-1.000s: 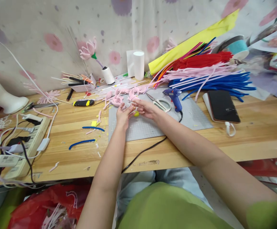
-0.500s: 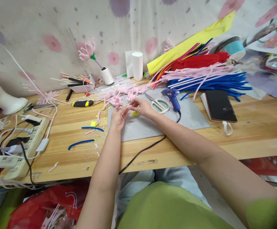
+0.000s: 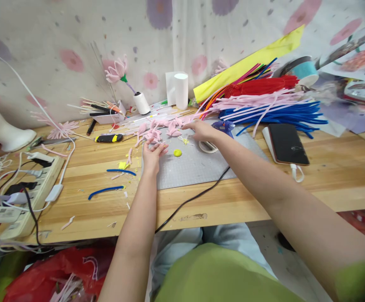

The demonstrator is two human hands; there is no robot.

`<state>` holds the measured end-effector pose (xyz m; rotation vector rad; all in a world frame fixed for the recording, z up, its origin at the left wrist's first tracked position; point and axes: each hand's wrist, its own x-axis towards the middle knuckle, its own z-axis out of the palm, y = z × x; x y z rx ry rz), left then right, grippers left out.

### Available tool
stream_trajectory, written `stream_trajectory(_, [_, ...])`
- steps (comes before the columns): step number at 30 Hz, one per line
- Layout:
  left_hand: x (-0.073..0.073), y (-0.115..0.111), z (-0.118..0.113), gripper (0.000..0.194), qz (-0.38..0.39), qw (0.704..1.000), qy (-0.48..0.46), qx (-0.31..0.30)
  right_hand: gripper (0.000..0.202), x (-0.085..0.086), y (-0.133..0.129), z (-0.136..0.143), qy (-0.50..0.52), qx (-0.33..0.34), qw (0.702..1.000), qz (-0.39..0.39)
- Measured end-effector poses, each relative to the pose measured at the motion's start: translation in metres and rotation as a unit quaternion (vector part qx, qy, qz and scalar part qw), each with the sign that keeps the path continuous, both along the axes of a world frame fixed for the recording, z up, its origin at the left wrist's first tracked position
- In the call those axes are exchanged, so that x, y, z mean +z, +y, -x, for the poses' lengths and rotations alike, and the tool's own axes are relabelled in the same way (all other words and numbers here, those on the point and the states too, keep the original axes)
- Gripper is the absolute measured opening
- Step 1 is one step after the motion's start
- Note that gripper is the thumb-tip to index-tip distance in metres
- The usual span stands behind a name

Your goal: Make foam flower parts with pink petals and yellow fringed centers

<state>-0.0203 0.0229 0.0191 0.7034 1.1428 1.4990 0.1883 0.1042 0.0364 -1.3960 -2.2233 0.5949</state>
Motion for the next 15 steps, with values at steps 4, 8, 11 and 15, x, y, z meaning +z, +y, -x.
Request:
stream_trajectory(4, [0.001,-0.007,-0.009,0.069,0.003,0.999,0.032,-0.043,0.036,0.006,-0.001,0.0,0.088,-0.028,0.995,-0.023])
stream_trajectory(8, [0.001,-0.011,-0.014,0.076,0.001,0.997,0.043,-0.07,0.009,0.009,-0.013,0.013,0.241,-0.1,0.964,0.048])
stream_trajectory(11, [0.002,-0.011,-0.015,0.083,0.007,0.996,0.046,-0.078,0.018,0.007,-0.031,0.028,0.339,-0.036,0.921,0.187])
stream_trajectory(15, [0.002,-0.011,-0.015,0.089,0.014,0.993,0.06,-0.098,0.035,-0.001,-0.05,0.047,0.4,0.003,0.873,0.277])
